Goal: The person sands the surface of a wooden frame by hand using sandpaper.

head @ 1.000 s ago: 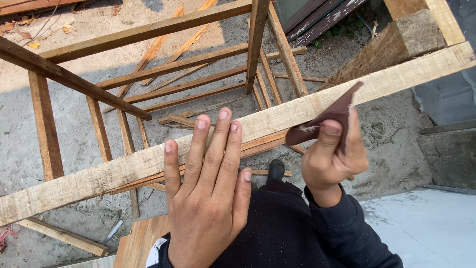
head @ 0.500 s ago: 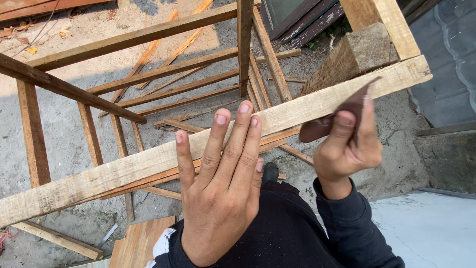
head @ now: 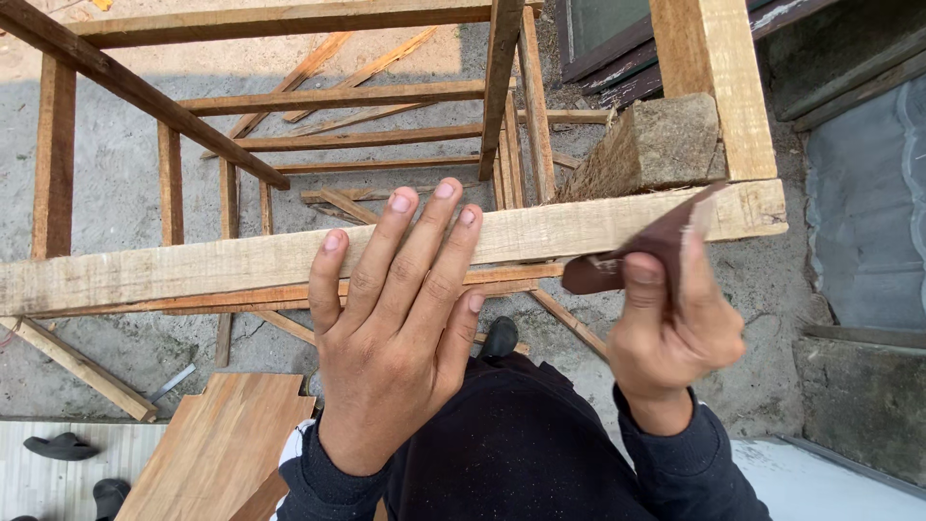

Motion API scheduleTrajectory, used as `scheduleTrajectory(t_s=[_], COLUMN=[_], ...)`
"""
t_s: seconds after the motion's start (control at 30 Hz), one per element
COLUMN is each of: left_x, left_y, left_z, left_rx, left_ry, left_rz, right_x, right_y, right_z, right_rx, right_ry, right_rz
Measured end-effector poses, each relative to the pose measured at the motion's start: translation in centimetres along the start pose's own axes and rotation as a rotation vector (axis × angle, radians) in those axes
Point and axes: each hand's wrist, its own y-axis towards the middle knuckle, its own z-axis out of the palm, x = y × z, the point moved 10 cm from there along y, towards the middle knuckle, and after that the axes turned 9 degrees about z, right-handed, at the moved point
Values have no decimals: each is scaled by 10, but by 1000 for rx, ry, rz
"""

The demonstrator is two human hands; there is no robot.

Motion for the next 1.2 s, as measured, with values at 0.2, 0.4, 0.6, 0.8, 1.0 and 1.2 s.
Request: scheduleTrajectory(t_s=[0.2, 0.4, 0.6, 0.8, 1.0, 1.2], left_x=[-1, 15, 39, 62, 131, 169], left_y=[-6, -20, -40, -66, -95, -107], left_z=[-6, -18, -28, -44, -76, -88], left_rx=[-45, -91, -112, -114, -191, -113], left_ry=[-7, -30, -8, 9, 29, 39], left_rz=[-5, -79, -134, -137, -170, -150], right_x=[6, 38, 43, 81, 89, 125], right_y=[7, 1, -3, -21, -26, -51], right_z=[2, 42, 56, 105, 110, 167], right_rx=[42, 167, 222, 242, 242, 266], right_ry=[-5, -36, 70, -38, 1, -43], right_rz=[27, -66, -15, -165, -67, -144])
